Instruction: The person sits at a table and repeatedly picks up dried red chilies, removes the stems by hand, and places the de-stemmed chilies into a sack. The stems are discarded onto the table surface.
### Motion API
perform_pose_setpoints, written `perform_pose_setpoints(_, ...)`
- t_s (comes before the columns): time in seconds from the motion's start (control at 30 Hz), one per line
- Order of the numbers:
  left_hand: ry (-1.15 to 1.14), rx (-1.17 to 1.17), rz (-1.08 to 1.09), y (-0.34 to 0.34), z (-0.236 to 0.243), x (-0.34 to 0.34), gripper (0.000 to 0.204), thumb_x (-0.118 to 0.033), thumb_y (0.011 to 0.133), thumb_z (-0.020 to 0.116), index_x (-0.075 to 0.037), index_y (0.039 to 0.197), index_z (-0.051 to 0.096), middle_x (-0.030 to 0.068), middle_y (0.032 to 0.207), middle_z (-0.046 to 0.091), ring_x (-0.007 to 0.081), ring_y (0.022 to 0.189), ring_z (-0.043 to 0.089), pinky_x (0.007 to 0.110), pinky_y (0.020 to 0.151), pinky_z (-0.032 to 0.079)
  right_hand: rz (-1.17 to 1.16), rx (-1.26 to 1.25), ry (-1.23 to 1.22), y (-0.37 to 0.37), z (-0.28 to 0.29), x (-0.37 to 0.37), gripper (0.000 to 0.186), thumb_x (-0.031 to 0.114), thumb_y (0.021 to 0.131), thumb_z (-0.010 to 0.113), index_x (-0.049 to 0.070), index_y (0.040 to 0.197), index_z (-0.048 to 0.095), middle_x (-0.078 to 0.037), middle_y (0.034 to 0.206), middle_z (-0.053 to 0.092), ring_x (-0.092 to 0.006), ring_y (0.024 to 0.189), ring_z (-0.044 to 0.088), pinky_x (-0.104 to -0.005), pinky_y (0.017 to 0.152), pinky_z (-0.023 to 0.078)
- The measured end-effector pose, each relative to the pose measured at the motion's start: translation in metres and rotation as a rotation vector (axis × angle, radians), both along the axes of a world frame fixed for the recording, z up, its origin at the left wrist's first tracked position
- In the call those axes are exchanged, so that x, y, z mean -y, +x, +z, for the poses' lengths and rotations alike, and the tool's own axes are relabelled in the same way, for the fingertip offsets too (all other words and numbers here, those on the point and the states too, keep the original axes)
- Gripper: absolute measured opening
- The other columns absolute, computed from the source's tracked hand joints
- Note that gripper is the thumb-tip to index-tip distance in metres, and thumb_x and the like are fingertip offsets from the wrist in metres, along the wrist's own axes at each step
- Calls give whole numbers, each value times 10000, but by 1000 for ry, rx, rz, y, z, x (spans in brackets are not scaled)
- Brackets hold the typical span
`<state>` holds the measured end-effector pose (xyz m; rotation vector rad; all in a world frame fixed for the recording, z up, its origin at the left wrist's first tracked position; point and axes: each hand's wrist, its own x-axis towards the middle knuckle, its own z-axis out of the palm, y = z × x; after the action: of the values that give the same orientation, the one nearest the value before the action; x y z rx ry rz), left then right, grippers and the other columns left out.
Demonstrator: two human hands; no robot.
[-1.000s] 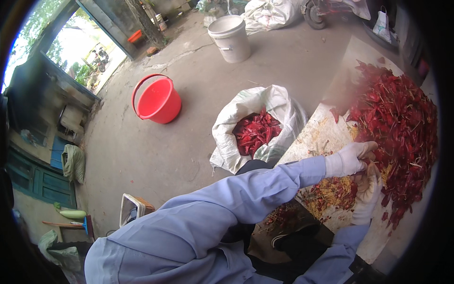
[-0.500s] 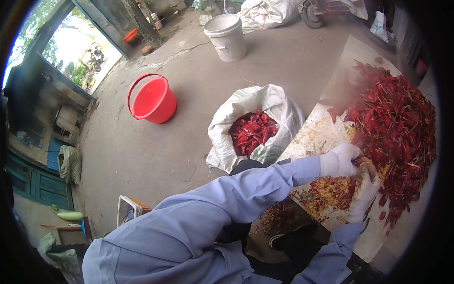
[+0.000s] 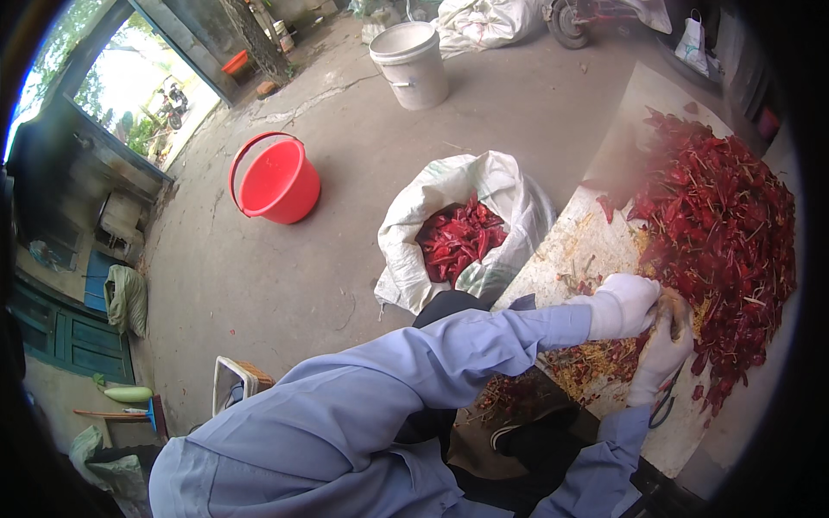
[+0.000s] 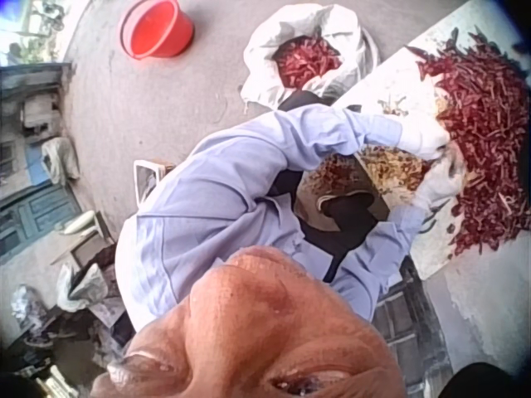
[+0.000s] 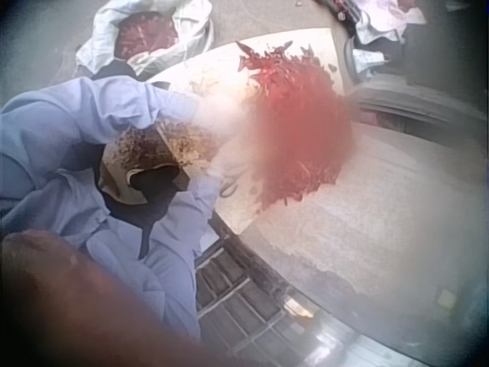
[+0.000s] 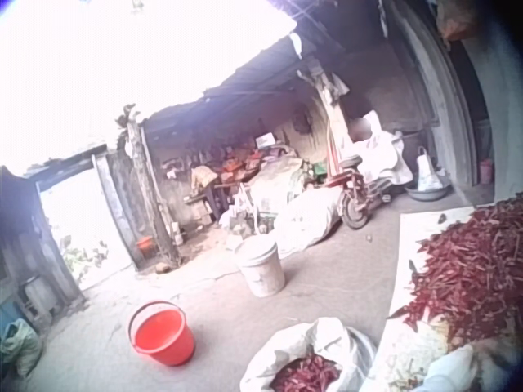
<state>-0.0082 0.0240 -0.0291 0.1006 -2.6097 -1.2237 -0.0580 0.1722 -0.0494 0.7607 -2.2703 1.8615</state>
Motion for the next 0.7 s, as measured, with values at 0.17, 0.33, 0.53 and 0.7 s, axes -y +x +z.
perform_pose_setpoints(0.17, 5, 2, -103, 8, 15, 10, 278, -298, 887, 596, -59, 870, 737, 216, 850, 716, 434, 839, 697, 505, 756, 562, -35, 121, -155, 14, 19, 17, 193, 56, 1005, 632, -78, 1129, 696, -110, 1088, 698, -162, 965, 657, -294, 887, 533)
perform_pose_setpoints(0.33, -99, -139, -388, 15, 13, 33, 231, -297, 895, 596, -112, 911, 734, 185, 834, 715, 401, 791, 701, 503, 720, 567, 6, 381, -165, 25, 31, 3, 258, 171, 1014, 634, -34, 1158, 697, -128, 1021, 731, -203, 840, 711, -327, 786, 574)
perform_pose_setpoints(0.53, -25, -196, -494, 19, 13, 36, 197, -247, 981, 679, -57, 963, 731, 196, 737, 670, 323, 638, 681, 401, 617, 553, 304, 585, -535, 7, 27, -1, 282, 216, 985, 685, -43, 1092, 722, -61, 909, 710, -124, 757, 618, -281, 717, 506)
perform_pose_setpoints(0.7, -39, -162, -360, 19, 21, 33, 347, -258, 985, 707, -16, 749, 624, 136, 599, 566, 225, 517, 535, 364, 529, 461, 289, 391, -307, 9, 39, -9, 407, 285, 976, 727, -54, 1197, 690, -90, 1020, 744, -140, 857, 691, -275, 810, 555)
